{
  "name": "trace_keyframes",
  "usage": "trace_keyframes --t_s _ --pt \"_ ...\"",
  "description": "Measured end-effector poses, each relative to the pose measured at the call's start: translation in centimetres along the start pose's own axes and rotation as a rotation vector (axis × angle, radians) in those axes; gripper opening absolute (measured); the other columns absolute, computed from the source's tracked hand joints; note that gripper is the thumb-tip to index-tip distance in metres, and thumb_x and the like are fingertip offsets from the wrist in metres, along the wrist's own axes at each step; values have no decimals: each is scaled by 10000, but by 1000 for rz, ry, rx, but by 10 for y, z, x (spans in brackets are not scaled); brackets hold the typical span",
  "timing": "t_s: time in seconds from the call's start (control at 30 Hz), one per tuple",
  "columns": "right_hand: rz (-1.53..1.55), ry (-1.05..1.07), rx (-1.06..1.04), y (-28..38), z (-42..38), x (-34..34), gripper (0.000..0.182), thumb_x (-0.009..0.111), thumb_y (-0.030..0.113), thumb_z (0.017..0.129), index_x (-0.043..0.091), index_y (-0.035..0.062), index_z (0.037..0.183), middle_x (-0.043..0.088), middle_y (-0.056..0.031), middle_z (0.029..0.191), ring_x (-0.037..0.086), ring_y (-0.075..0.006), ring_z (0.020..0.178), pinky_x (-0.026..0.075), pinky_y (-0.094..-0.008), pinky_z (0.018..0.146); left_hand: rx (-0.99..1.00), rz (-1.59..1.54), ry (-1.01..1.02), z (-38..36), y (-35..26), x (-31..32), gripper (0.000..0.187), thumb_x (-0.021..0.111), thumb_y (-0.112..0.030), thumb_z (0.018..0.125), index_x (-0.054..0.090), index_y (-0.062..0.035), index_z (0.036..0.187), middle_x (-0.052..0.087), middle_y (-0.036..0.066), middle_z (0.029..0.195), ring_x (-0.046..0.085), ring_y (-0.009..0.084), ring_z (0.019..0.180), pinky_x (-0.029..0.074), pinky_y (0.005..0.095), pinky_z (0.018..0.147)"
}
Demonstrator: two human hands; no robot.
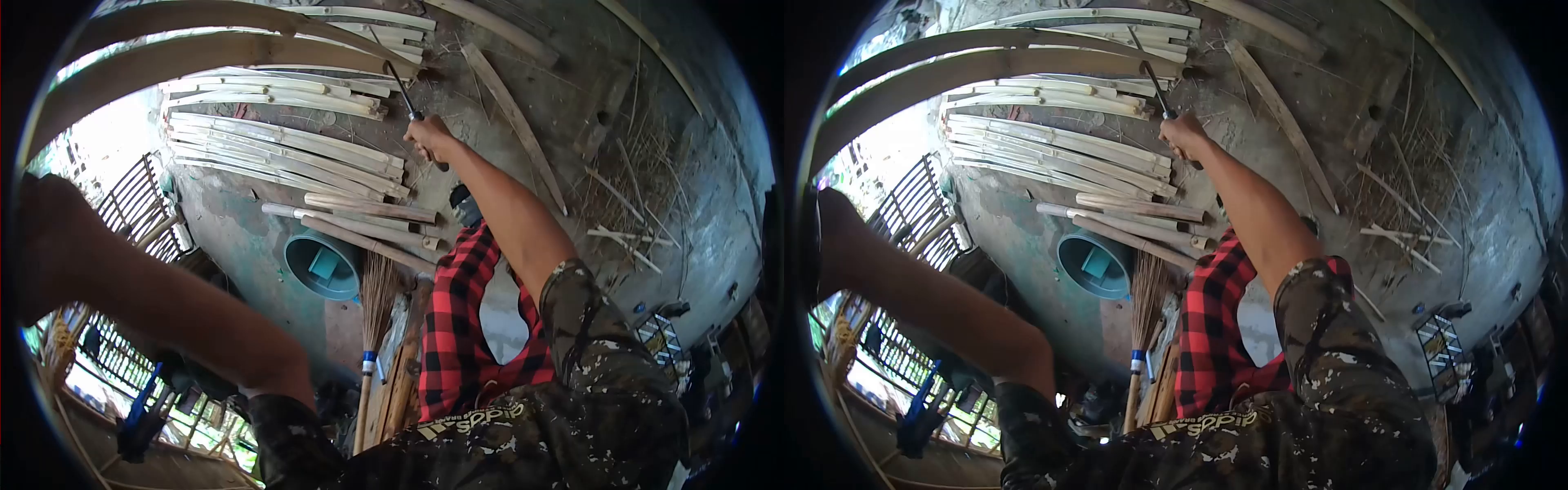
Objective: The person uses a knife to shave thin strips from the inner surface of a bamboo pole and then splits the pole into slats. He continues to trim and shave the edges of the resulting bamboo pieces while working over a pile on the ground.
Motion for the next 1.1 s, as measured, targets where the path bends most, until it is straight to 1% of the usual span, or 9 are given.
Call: trace_keyframes --t_s 0.1,0.23,0.37,0.43,0.53,0.6,0.83,0.93,1.1 --pt "93 52 -2 -3 1 15 221 681 209 890 581 20 833 511 -39 558 455 -151 393 361 -350 357 -90 63 -73 -92 100 -25 492 435 -329 1053 476 44 1372 563 171 1344 548 296 1215 424 387 1041" --pt "223 157 -154 10 -3 26 430 708 458 910 573 56 836 514 -43 549 498 -156 399 422 -341 386 -871 12 151 -319 229 34 525 421 -339 1059 442 16 1446 510 122 1414 513 239 1268 357 390 1123" --pt "275 329 -327 7 18 41 473 639 542 937 580 85 835 568 -24 647 579 -127 531 474 -322 477 -1269 -49 501 -493 341 48 655 426 -613 1012 439 -118 1441 594 48 1207 566 166 1114 478 318 899" --pt "349 421 -445 -3 66 48 470 585 557 962 591 99 861 593 -17 703 627 -128 661 511 -301 613 -887 100 291 -490 354 58 656 431 -550 1034 369 -85 1493 613 70 1184 612 187 980 498 347 849" --pt "260 350 -554 -3 83 43 450 578 514 972 611 71 900 602 -26 730 630 -152 729 505 -305 714 -851 338 308 -491 336 65 561 413 -490 1060 438 -54 1413 626 82 937 610 178 766 506 323 671" --pt "-52 62 -766 -1 95 18 424 595 467 964 621 46 926 617 -39 761 621 -164 746 502 -327 729 -607 367 326 -493 352 61 523 426 -471 1061 477 -40 1352 592 71 775 586 158 647 486 309 573" --pt "-174 94 -937 29 23 -152 236 658 272 945 661 36 941 630 7 832 550 -80 759 442 -276 689 -721 289 311 -496 343 49 430 427 -466 1064 521 -50 1117 535 20 676 536 112 553 428 295 523" --pt "-263 -245 -902 16 52 -291 296 634 341 957 630 45 946 607 -5 810 555 -102 738 452 -294 673 -704 280 310 -495 360 27 463 476 -489 1040 527 -50 1175 489 4 631 494 109 521 399 296 490" --pt "-666 -408 -758 -112 132 -412 511 743 361 801 627 -20 1122 702 -216 998 693 -331 938 540 -446 803 -662 326 368 -489 327 29 547 434 -566 1027 545 -48 1160 560 36 671 561 132 565 439 320 539"
Point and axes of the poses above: each hand's wrist, its own z-axis towards the middle knuckle, its own x-axis out of the palm, y = z × x, the point moved 10 cm from there along z, towards the middle knuckle
